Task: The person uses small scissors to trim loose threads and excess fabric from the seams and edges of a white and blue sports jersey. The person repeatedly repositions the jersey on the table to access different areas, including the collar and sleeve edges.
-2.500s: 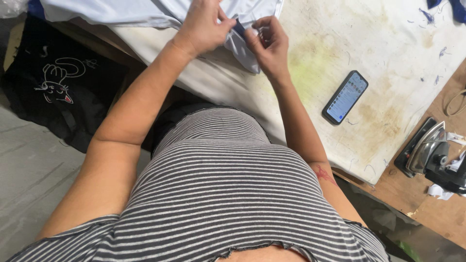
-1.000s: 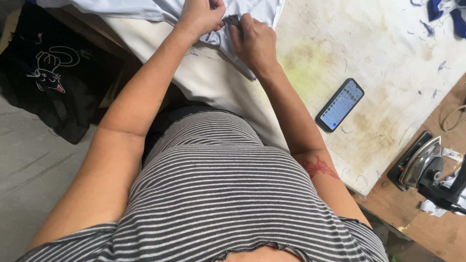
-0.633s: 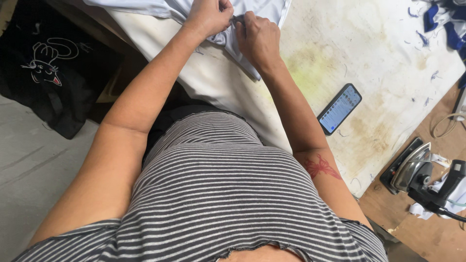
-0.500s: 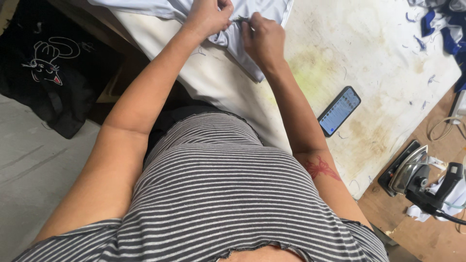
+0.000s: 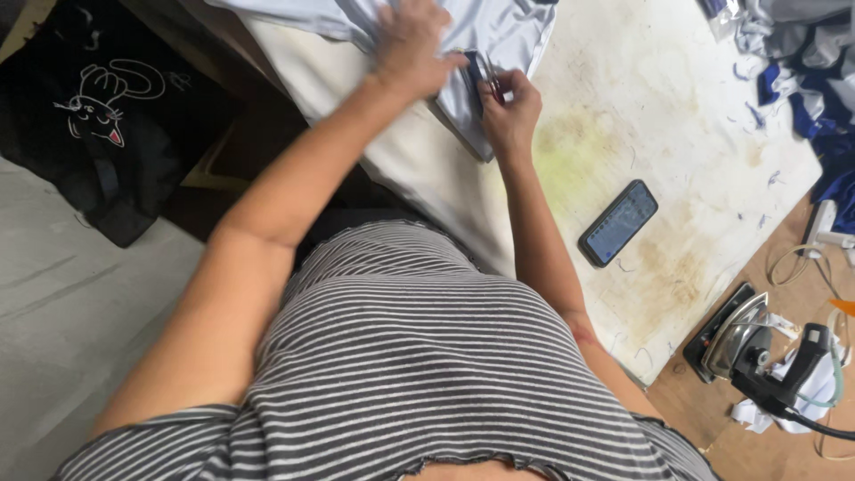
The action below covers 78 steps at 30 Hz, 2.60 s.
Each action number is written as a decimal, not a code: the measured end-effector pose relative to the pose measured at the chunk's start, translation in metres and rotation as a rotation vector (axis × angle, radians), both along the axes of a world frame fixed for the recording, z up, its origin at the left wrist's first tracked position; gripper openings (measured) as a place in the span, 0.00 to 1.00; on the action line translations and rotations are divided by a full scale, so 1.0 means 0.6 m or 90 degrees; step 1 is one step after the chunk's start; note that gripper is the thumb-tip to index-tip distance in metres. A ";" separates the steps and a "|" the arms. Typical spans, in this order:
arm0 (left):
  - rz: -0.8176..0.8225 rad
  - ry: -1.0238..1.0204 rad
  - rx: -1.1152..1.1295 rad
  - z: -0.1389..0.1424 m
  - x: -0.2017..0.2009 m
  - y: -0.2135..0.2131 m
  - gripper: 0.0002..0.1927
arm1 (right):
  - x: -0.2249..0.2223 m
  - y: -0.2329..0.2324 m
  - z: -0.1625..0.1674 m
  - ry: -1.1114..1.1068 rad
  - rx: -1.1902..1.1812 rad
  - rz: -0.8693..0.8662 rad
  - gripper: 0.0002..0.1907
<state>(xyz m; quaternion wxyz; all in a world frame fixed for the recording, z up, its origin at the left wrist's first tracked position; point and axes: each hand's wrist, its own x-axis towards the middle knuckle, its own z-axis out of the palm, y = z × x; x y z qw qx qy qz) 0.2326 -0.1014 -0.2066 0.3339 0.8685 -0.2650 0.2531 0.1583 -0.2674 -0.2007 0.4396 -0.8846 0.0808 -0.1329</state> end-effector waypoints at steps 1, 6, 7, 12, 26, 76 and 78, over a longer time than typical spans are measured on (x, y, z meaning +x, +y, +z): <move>0.003 0.012 -0.014 0.001 -0.009 -0.024 0.20 | -0.008 0.007 -0.005 -0.029 0.039 0.005 0.09; -0.113 0.244 -0.169 0.004 -0.053 -0.023 0.12 | -0.041 -0.001 -0.009 0.024 0.200 -0.018 0.09; -0.141 0.275 -0.217 0.011 -0.057 -0.019 0.11 | -0.039 -0.009 -0.004 0.017 0.217 -0.017 0.08; -0.110 0.269 -0.301 0.003 -0.047 -0.042 0.10 | -0.011 -0.036 0.014 -0.047 -0.126 0.029 0.10; -0.104 0.306 -0.350 -0.032 -0.017 -0.085 0.08 | 0.022 -0.064 -0.040 -0.107 0.110 0.060 0.09; 0.254 0.465 -0.468 0.011 0.020 0.327 0.09 | -0.068 -0.261 -0.038 0.111 0.317 -0.192 0.10; 0.109 0.449 -0.406 0.043 0.033 0.332 0.09 | -0.063 -0.294 -0.010 0.172 0.584 -0.265 0.10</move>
